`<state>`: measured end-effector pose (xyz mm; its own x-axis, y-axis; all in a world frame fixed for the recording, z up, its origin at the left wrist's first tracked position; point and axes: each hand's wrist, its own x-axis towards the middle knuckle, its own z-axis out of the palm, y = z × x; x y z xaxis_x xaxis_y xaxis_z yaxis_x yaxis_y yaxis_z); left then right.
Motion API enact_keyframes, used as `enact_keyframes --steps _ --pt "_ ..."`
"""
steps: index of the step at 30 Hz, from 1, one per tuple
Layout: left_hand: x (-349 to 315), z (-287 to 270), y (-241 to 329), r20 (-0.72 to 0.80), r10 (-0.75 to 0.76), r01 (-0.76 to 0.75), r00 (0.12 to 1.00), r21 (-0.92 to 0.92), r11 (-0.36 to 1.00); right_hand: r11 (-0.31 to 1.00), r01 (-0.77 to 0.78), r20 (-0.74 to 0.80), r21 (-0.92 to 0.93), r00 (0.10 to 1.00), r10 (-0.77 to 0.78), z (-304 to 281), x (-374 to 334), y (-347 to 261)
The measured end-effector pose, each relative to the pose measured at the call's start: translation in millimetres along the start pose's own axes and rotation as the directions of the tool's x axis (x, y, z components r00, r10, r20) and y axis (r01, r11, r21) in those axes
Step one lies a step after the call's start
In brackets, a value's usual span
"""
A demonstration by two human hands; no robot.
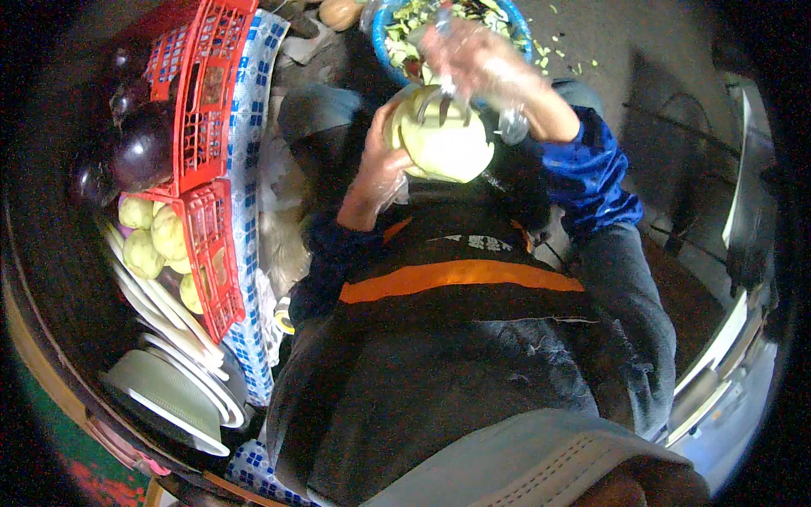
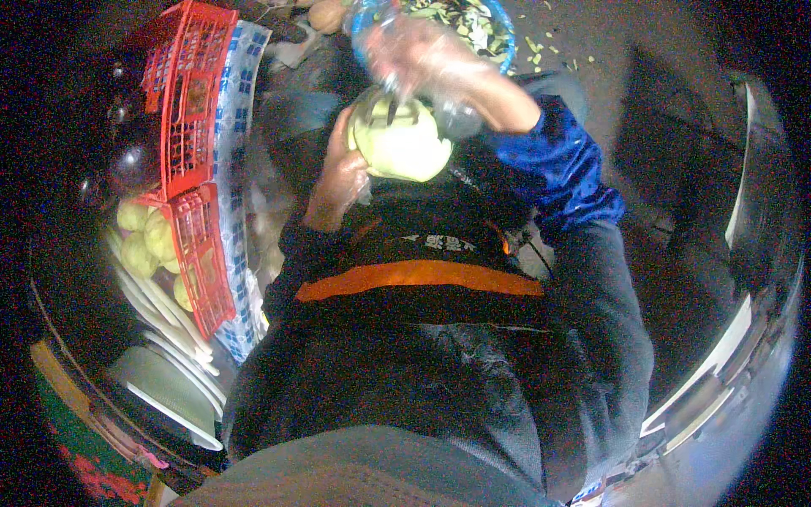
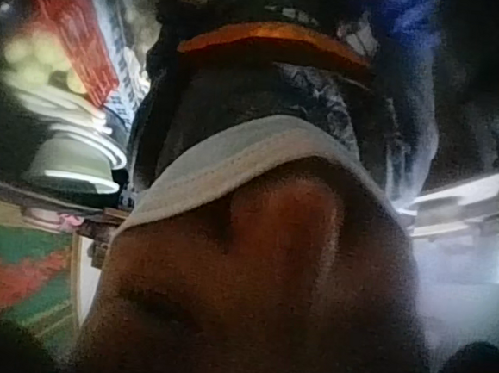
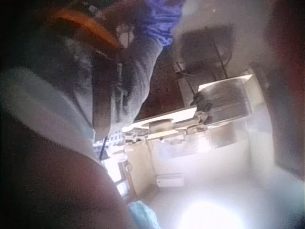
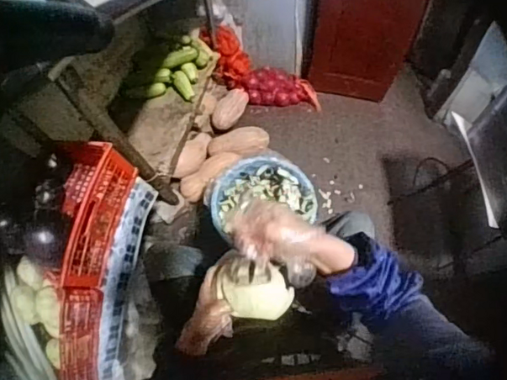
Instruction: The person sits on the floor and peels eggplants using a peeler, placing the peels into a blue bowl. They handle multiple eggplants one by one, rotating them to remove the skin.
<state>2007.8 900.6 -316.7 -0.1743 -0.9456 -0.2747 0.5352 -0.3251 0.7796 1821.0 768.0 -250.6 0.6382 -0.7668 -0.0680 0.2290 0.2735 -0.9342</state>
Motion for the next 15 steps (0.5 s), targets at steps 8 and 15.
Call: enact_keyframes --steps 8,15 --pt "-2.3 -5.2 -10.4 0.097 0.099 -0.078 0.990 -0.202 0.976 0.953 -0.124 -0.619 -0.278 0.782 -0.079 -58.1 -2.8 21.5" --pt "5.8 3.7 -2.7 0.158 0.132 -0.100 0.979 -0.195 0.976 0.999 0.007 -0.173 0.040 0.985 0.000 25.6 -47.3 -30.9"
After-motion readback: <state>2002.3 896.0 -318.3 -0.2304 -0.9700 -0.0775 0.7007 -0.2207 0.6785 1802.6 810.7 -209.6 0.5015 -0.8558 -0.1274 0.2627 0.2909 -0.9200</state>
